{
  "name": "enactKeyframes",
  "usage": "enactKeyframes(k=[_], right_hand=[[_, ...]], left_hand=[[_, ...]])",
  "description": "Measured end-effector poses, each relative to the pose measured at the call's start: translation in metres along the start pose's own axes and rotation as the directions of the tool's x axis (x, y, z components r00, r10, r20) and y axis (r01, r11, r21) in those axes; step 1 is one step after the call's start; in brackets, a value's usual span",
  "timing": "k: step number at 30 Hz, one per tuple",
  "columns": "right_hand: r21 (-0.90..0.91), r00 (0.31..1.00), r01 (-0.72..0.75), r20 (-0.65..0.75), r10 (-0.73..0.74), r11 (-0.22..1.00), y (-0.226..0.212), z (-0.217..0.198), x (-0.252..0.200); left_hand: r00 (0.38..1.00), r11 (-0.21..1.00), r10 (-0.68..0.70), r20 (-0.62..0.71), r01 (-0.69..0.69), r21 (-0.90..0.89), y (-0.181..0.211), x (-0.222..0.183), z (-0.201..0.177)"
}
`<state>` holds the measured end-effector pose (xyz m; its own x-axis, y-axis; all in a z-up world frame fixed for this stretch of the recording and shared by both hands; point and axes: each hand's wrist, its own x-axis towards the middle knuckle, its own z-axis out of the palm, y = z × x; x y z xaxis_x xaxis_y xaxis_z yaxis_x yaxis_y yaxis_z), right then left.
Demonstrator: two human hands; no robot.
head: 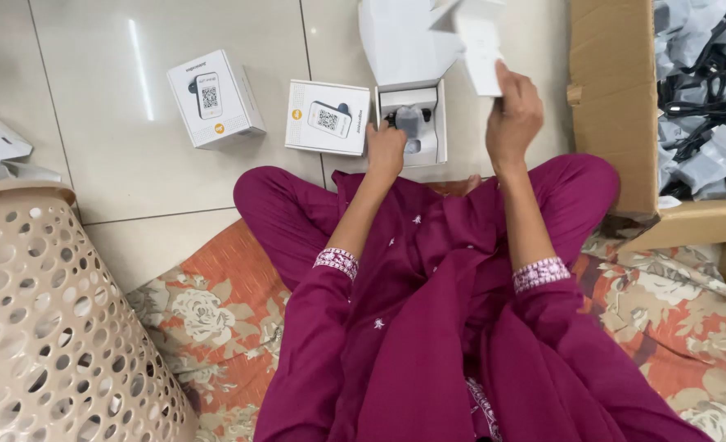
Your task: The person sits cross-legged on the floor and packs small white devices into retail boxes: they place a device into an open box, fold the lid closed, and set the finished box aside, repeating the process with several boxes. A large carton of wrapped devices sits nearby.
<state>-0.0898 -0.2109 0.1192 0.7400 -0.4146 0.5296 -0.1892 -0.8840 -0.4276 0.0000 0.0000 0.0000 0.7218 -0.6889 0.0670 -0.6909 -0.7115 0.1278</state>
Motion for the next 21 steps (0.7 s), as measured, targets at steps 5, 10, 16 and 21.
enactKeyframes(k=[5, 10, 16, 21], right_hand=[[-0.438, 0.988, -0.042, -0.150, -0.026, 0.898, -0.020, -0.015, -0.020], [0.033, 0.944, -0.073, 0.325, 0.058, 0.997, -0.065, 0.071, -0.034], [-0.135, 0.827, 0.082, 0.562, 0.008, 0.987, -0.058, 0.135, -0.035], [-0.118, 0.846, 0.166, 0.527, -0.080, 0.979, -0.060, 0.136, -0.040]], left_hand=[[0.999, 1.000, -0.007, -0.034, 0.006, -0.031, -0.003, -0.008, 0.006], [0.998, 0.988, -0.023, -0.056, 0.014, -0.152, -0.011, -0.008, 0.029], [0.997, 0.967, 0.033, -0.074, -0.051, -0.248, -0.021, -0.008, 0.022], [1.000, 0.994, 0.014, 0.013, -0.012, -0.109, -0.016, -0.005, 0.041]])
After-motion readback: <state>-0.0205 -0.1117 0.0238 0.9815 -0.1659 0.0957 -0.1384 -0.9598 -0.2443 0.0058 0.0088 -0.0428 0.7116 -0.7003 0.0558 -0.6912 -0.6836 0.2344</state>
